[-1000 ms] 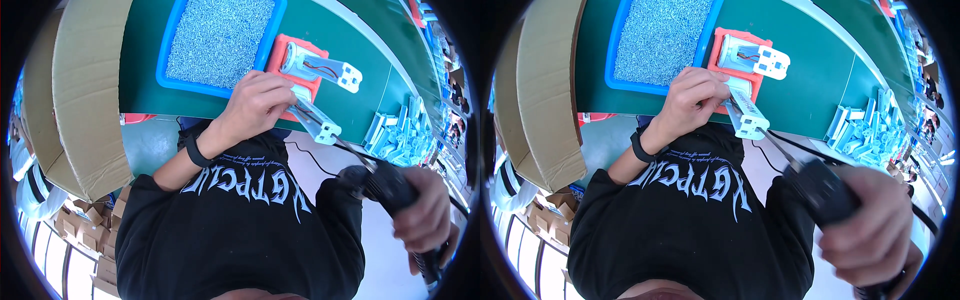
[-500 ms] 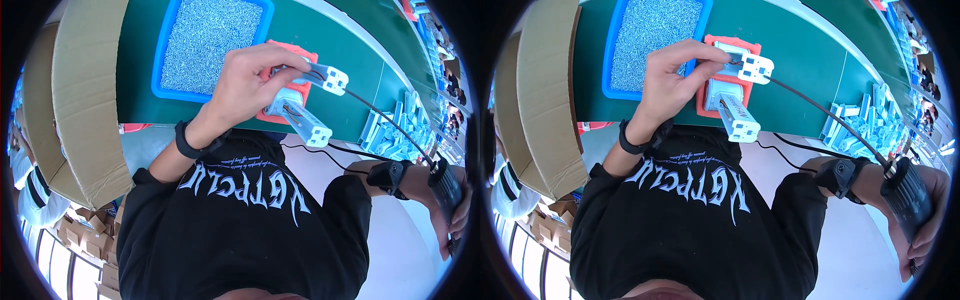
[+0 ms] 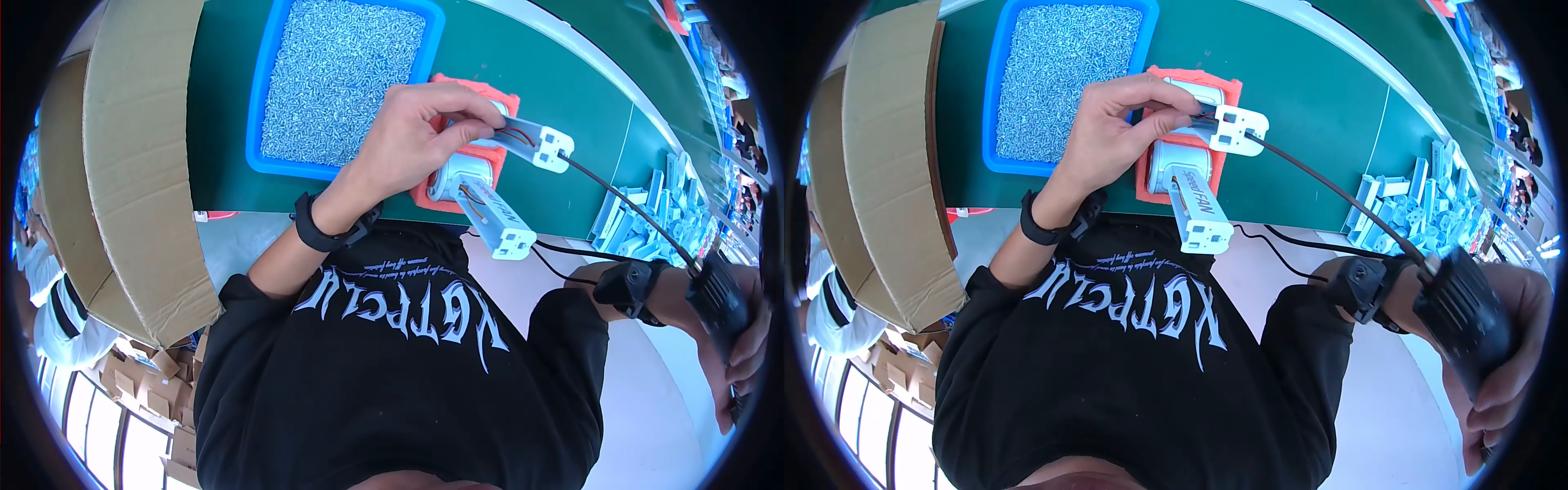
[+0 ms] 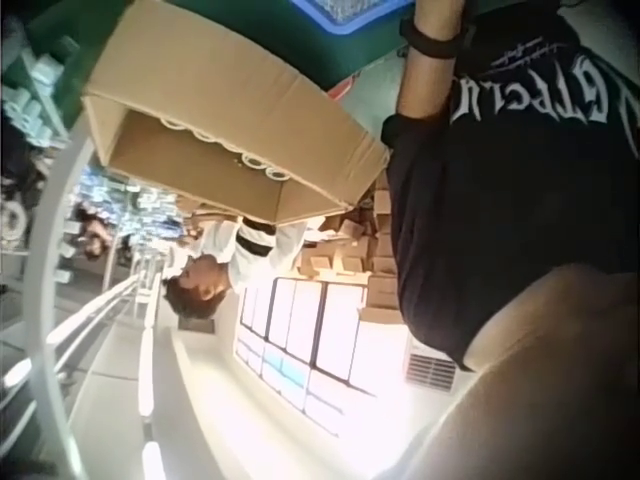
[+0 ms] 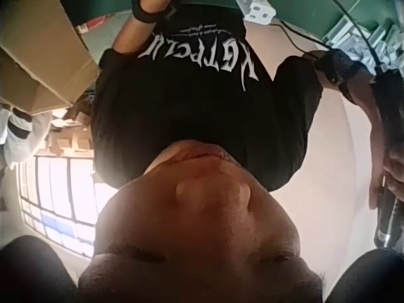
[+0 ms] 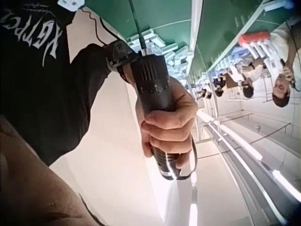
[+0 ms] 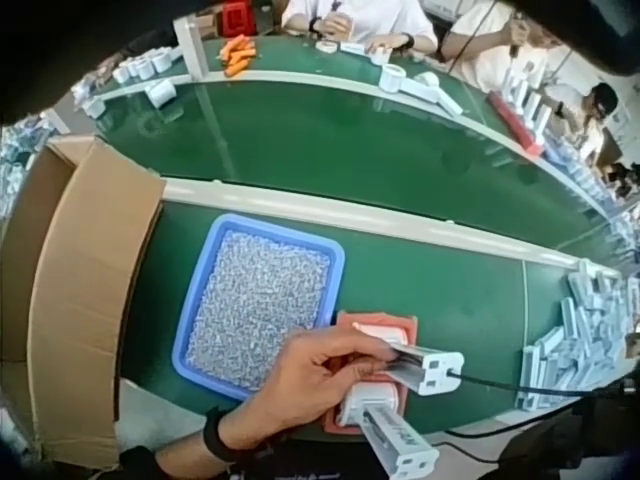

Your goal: Assembling plastic housings and components using an electric screwdriver and screws at a factory workstation.

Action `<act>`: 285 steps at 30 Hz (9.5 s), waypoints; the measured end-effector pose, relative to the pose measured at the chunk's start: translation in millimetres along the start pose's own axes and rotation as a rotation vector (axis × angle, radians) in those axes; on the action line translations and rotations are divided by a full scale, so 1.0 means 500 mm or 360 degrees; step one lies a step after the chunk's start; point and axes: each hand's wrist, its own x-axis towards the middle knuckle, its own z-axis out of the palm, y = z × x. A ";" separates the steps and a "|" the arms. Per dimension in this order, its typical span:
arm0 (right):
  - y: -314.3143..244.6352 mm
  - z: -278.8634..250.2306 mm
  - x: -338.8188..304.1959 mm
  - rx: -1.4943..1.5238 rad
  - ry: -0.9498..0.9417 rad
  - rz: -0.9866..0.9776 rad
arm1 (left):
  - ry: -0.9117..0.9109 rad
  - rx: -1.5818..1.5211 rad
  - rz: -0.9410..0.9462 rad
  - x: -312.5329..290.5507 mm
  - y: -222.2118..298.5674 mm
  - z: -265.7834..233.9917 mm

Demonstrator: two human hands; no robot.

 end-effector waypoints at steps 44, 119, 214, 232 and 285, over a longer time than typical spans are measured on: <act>0.023 -0.047 0.016 -0.0023 -0.1339 0.0880 | 0.0188 0.1104 -0.0202 -0.058 0.032 -0.134; 0.019 -0.026 -0.036 -0.0156 -0.0733 0.0438 | -0.0047 0.1602 -0.0200 -0.068 0.029 -0.108; 0.042 -0.025 -0.015 0.0114 -0.0924 0.0848 | 0.0131 0.0775 0.0334 -0.019 -0.025 0.018; 0.020 0.013 -0.008 0.0121 -0.0368 0.0426 | 0.0083 0.0780 0.0288 -0.024 -0.030 0.019; 0.055 -0.167 -0.315 -0.1519 0.0214 0.2315 | 0.0572 0.3189 0.1317 0.811 0.011 -0.291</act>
